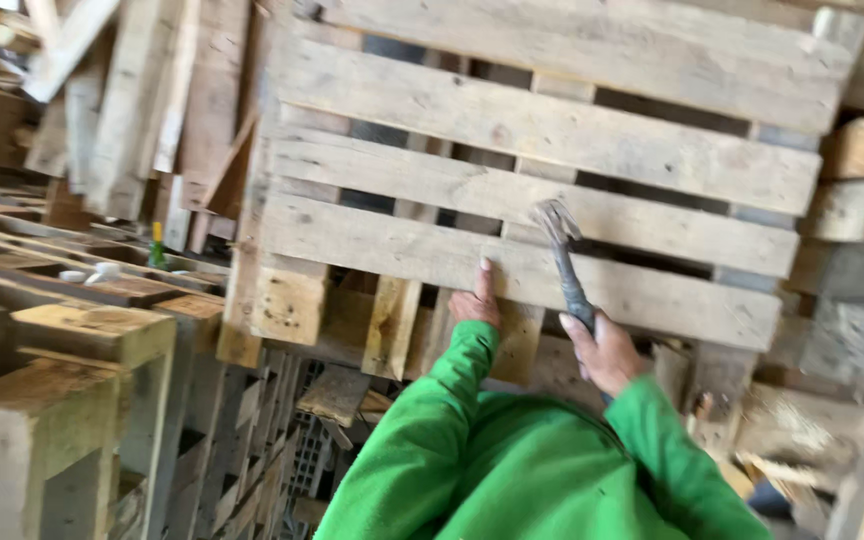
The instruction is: The person uses a hammer to pry apart wooden pallets, removing small blocks and planks one at a time. They repeatedly strike and lever the wood to separate components, then set the pieces aside in a pile.
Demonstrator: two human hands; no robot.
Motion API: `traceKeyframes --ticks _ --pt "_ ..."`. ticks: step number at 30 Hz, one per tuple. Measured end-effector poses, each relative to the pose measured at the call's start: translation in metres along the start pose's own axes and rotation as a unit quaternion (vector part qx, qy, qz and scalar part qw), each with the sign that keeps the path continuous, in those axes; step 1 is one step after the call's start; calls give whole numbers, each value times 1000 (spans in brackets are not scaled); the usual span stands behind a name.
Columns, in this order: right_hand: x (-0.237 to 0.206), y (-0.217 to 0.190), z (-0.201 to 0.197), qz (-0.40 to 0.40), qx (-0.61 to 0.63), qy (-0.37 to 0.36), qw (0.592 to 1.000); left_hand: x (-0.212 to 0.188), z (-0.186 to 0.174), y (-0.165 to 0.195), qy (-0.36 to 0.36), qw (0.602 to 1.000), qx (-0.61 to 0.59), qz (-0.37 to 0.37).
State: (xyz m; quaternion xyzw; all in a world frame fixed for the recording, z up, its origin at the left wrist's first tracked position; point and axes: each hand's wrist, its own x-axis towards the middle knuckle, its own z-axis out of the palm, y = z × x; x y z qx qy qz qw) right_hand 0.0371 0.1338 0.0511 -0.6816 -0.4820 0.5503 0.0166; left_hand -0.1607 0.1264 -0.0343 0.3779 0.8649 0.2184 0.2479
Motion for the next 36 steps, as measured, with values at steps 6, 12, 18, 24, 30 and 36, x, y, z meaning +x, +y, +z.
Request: traceKeyframes --ticks 6,12,18,24,30,36 --pt "-32 17 -15 -10 157 -11 987 -3 -6 -5 -41 996 69 50" --pt "-104 87 -54 23 313 148 938 -22 -24 -26 -102 829 -473 -281" --pt "-159 158 -84 46 246 322 913 -61 -45 -59 6 831 -520 -196" --pt "-136 144 -59 -5 213 220 952 49 -85 -69 247 819 -508 -96" --pt "-70 77 -12 -45 195 -2 980 151 -177 -93 356 911 -175 -112" --pt "-23 -66 45 -144 86 -113 979 219 -221 -126 195 963 37 -184"
